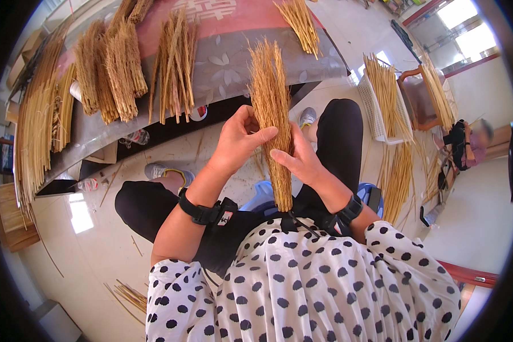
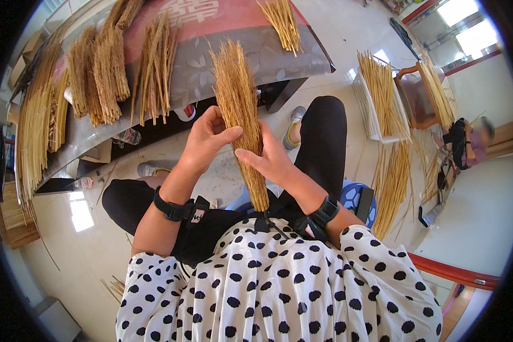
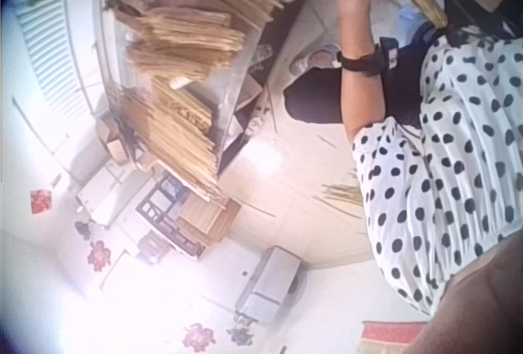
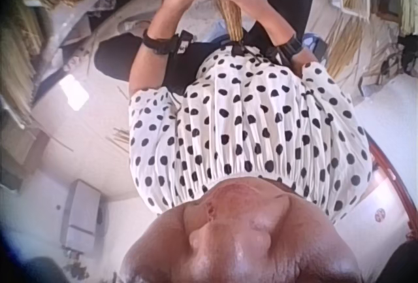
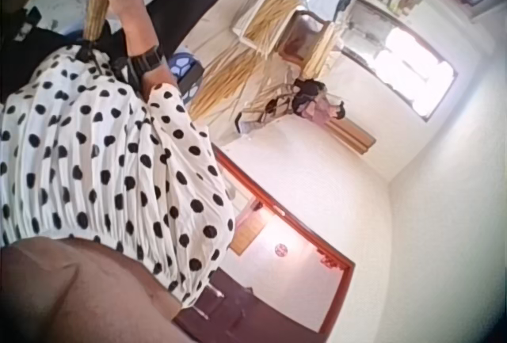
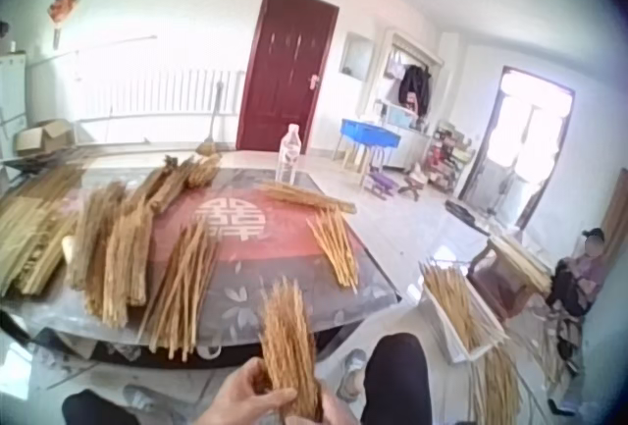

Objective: Bundling and organizing stalks of straw or grain for workshop processing.

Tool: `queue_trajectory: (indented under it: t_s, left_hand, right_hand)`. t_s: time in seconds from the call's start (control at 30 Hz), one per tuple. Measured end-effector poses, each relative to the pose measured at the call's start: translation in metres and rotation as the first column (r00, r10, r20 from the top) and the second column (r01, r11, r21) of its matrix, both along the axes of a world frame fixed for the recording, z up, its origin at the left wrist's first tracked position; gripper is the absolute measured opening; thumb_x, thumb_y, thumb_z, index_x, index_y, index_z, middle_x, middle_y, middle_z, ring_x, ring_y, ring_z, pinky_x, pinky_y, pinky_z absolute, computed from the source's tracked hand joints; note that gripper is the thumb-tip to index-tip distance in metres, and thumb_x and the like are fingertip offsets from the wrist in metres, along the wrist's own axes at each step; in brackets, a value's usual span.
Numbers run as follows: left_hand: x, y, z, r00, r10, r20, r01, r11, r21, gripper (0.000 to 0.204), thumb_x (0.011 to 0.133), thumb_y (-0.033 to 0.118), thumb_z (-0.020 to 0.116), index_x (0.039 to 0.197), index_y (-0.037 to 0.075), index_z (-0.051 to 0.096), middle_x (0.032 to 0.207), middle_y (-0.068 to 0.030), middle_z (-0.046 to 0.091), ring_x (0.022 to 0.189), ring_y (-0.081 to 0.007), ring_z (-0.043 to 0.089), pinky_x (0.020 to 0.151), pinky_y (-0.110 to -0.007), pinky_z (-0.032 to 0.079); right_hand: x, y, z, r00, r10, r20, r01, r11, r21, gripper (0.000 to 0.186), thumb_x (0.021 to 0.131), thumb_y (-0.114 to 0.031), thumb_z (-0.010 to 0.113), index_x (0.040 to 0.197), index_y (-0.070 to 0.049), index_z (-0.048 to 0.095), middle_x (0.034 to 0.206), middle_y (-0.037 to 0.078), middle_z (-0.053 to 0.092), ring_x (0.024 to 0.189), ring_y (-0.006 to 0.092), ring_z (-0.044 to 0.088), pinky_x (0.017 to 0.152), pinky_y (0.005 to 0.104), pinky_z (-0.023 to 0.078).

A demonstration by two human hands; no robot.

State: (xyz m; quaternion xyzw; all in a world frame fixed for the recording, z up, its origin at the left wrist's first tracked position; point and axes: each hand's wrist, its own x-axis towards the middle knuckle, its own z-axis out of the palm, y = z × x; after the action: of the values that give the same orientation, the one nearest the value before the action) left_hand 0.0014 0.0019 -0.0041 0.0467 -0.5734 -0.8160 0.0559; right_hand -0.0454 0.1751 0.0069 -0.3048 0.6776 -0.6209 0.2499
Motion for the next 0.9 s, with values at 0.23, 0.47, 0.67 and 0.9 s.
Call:
queue_trajectory:
  t_s: [0.23, 0.47, 0.67, 0.9]
  left_hand:
    - [0.001, 0.002, 0.0, 1.0, 0.008, 0.01, -0.008, 0.999, -0.034, 0.025, 0.087, 0.01, 0.065, 0.107, 0.0, 0.052, 0.095, -0.0044, 0.062, 0.084, -0.0093, 0.058, 0.073, -0.026, 0.048]
    - [0.001, 0.001, 0.001, 0.999, -0.038, 0.027, 0.038, 0.999, 0.019, 0.023, 0.091, 0.009, 0.059, 0.112, 0.002, 0.053, 0.096, -0.002, 0.062, 0.082, -0.0084, 0.055, 0.072, -0.025, 0.046]
    - [-0.001, -0.001, -0.004, 0.997, -0.071, 0.014, 0.07, 0.997, 0.038, 0.023, 0.092, 0.008, 0.057, 0.114, 0.004, 0.053, 0.095, -0.001, 0.061, 0.083, -0.0083, 0.054, 0.072, -0.025, 0.045]
    - [-0.001, -0.002, -0.001, 0.996, -0.087, 0.035, 0.087, 0.996, 0.003, 0.025, 0.092, 0.013, 0.059, 0.115, 0.003, 0.053, 0.096, -0.001, 0.06, 0.084, -0.0079, 0.054, 0.073, -0.025, 0.045]
  right_hand:
    - [-0.003, 0.002, -0.007, 0.998, 0.0, -0.068, 0.008, 0.991, 0.131, 0.053, 0.095, -0.029, 0.054, 0.133, 0.001, 0.033, 0.115, 0.012, 0.054, 0.103, 0.017, 0.053, 0.091, 0.0326, 0.043]
    - [-0.002, 0.006, -0.013, 0.999, -0.002, -0.049, 0.008, 0.993, 0.116, 0.047, 0.1, -0.03, 0.041, 0.135, 0.0, 0.033, 0.114, 0.011, 0.055, 0.102, 0.0183, 0.054, 0.09, 0.0332, 0.042]
    - [0.0, 0.004, -0.015, 0.997, -0.026, -0.069, 0.029, 0.999, 0.044, 0.048, 0.102, -0.032, 0.036, 0.138, -0.001, 0.032, 0.118, 0.011, 0.054, 0.104, 0.0179, 0.052, 0.091, 0.033, 0.042]
    - [0.0, 0.004, -0.014, 0.998, -0.038, -0.054, 0.041, 0.998, 0.044, 0.047, 0.101, -0.032, 0.037, 0.137, -0.001, 0.033, 0.118, 0.011, 0.054, 0.105, 0.0181, 0.053, 0.091, 0.0331, 0.042]
